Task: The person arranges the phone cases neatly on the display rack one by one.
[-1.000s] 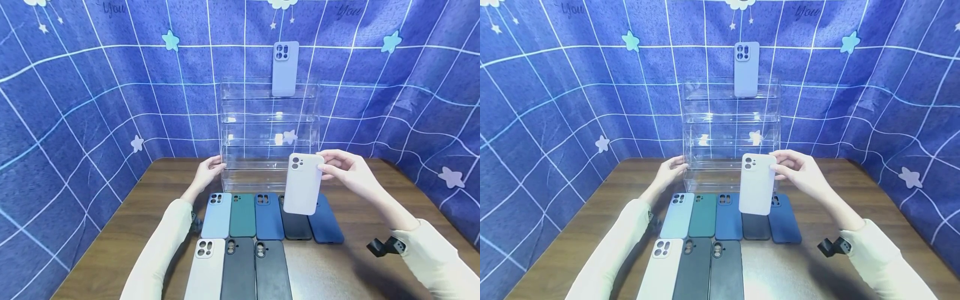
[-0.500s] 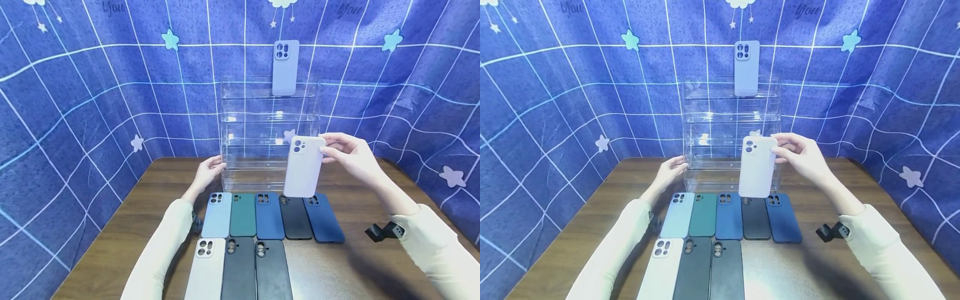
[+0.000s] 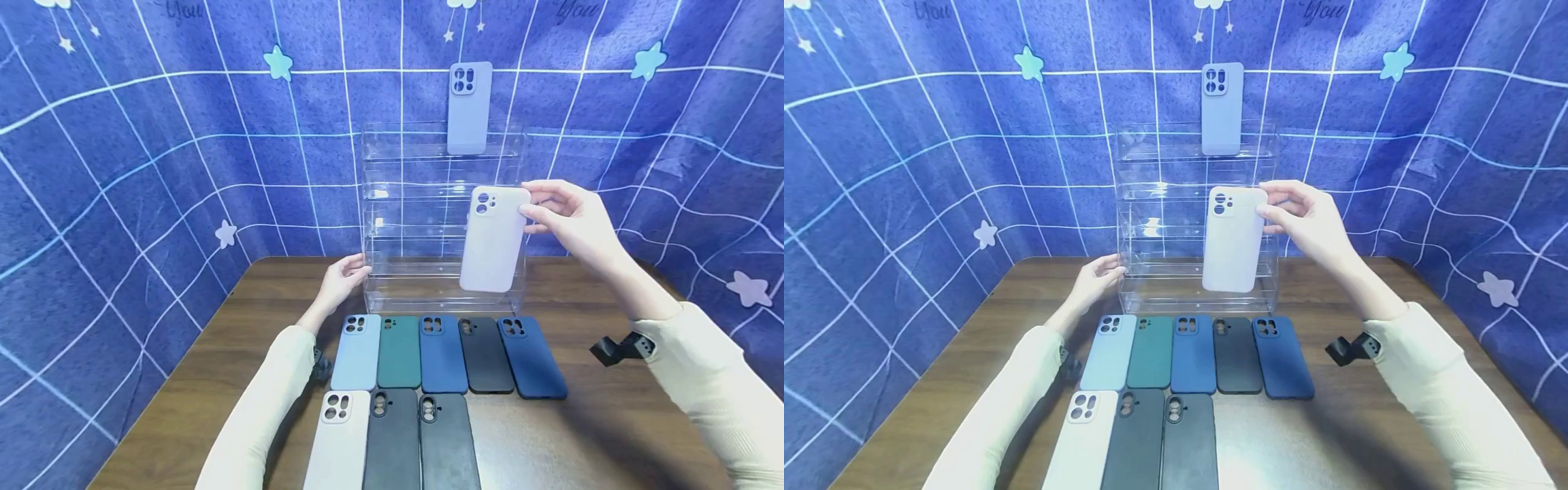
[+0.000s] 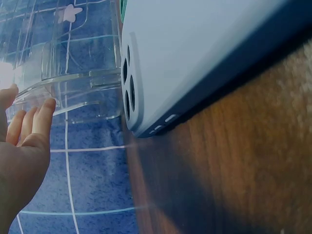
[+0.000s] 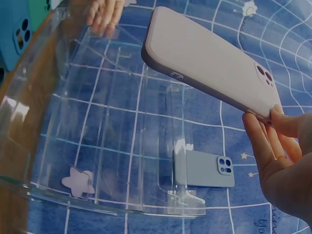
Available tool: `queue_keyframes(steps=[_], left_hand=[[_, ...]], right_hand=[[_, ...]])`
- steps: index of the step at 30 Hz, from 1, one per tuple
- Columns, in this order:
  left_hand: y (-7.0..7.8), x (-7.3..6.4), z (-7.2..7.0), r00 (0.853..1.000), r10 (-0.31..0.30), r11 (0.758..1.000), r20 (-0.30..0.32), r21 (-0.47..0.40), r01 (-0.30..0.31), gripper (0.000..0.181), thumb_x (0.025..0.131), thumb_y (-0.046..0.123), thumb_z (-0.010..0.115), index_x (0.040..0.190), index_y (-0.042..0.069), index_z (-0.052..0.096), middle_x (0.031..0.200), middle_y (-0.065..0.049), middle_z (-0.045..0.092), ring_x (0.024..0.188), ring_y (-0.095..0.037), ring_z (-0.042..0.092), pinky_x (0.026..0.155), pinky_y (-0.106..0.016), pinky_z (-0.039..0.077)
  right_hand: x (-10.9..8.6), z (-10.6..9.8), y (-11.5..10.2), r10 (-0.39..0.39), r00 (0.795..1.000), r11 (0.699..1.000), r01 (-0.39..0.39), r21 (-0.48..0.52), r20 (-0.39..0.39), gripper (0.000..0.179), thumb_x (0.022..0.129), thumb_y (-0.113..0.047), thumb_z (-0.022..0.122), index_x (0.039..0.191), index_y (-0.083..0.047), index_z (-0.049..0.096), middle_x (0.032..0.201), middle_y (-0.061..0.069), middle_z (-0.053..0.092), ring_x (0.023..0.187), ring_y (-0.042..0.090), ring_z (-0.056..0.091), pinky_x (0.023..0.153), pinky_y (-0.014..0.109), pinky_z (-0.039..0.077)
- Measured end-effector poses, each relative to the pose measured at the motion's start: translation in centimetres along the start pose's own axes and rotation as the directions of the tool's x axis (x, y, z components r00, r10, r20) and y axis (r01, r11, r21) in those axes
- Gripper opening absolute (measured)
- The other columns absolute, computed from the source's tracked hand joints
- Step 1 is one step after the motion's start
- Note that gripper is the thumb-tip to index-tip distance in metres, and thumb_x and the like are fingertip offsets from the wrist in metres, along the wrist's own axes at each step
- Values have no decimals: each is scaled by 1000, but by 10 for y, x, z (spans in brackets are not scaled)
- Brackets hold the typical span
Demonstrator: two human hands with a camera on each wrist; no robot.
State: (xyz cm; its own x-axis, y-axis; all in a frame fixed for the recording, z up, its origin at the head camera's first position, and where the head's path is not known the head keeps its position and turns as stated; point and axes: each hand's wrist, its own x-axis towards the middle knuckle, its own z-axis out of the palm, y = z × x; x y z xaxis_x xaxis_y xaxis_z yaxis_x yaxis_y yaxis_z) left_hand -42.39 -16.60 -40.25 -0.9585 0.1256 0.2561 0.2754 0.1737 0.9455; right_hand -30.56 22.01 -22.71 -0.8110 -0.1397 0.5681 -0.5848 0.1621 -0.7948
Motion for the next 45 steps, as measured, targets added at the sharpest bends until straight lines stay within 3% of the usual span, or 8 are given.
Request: queue_keyframes(steps=[7,11,15,18,23,26,40,45], left_hand=[[3,-1,0,1000,-18,1000,12,-5,18,52,90,14,64,135,-3,44,128,-27,54,115,-42,55,90,-27,53],[18,-8,2,1000,3,999,16,33,-4,48,91,8,61,133,-7,44,125,-29,55,111,-39,58,89,-26,53],[13,-5,3,999,36,997,-4,75,-35,47,90,10,63,131,-7,47,121,-29,57,107,-38,60,85,-23,55],[3,2,1,999,48,993,-17,106,-46,47,88,12,65,129,-5,49,119,-27,59,106,-38,60,86,-27,55],[6,2,0,993,116,953,-23,284,-104,46,88,15,66,127,-3,50,116,-25,61,107,-36,60,95,-40,51],[7,4,-1,987,159,933,-22,331,-143,49,87,15,67,129,-1,49,117,-23,61,109,-35,60,98,-41,48],[4,5,-4,996,86,982,-18,168,-82,54,86,22,69,132,0,50,123,-23,59,109,-35,60,94,-39,51],[3,8,-4,997,75,986,-6,151,-73,54,86,20,69,133,1,49,124,-24,58,108,-30,61,89,-27,53]], right_hand=[[21,1,-4,28,999,999,-30,-41,-29,31,85,-10,69,115,-4,63,92,-5,68,80,5,68,66,25,59],[34,2,-3,31,999,997,-32,-64,-25,31,85,-11,69,115,-3,63,91,-7,67,80,3,67,65,23,58],[47,4,1,44,999,997,-45,-60,-20,32,86,-10,68,116,-1,61,90,-8,66,79,2,67,65,22,58],[56,6,3,58,998,996,-59,-61,-18,34,86,-10,67,117,1,60,90,-7,65,79,2,66,65,21,58],[70,9,6,73,997,997,-74,-30,-19,34,85,-9,68,117,2,60,89,-7,65,77,3,66,65,23,58],[77,8,7,73,997,997,-74,-24,-26,35,85,-9,68,117,3,60,88,-7,65,77,3,66,65,23,58],[112,18,-2,13,998,999,-16,-42,-60,33,85,-6,67,116,3,60,88,-3,65,74,5,66,63,22,58],[124,19,-9,-7,996,1000,5,-19,-84,32,84,-6,68,115,1,61,87,-3,63,75,5,65,64,22,58]])
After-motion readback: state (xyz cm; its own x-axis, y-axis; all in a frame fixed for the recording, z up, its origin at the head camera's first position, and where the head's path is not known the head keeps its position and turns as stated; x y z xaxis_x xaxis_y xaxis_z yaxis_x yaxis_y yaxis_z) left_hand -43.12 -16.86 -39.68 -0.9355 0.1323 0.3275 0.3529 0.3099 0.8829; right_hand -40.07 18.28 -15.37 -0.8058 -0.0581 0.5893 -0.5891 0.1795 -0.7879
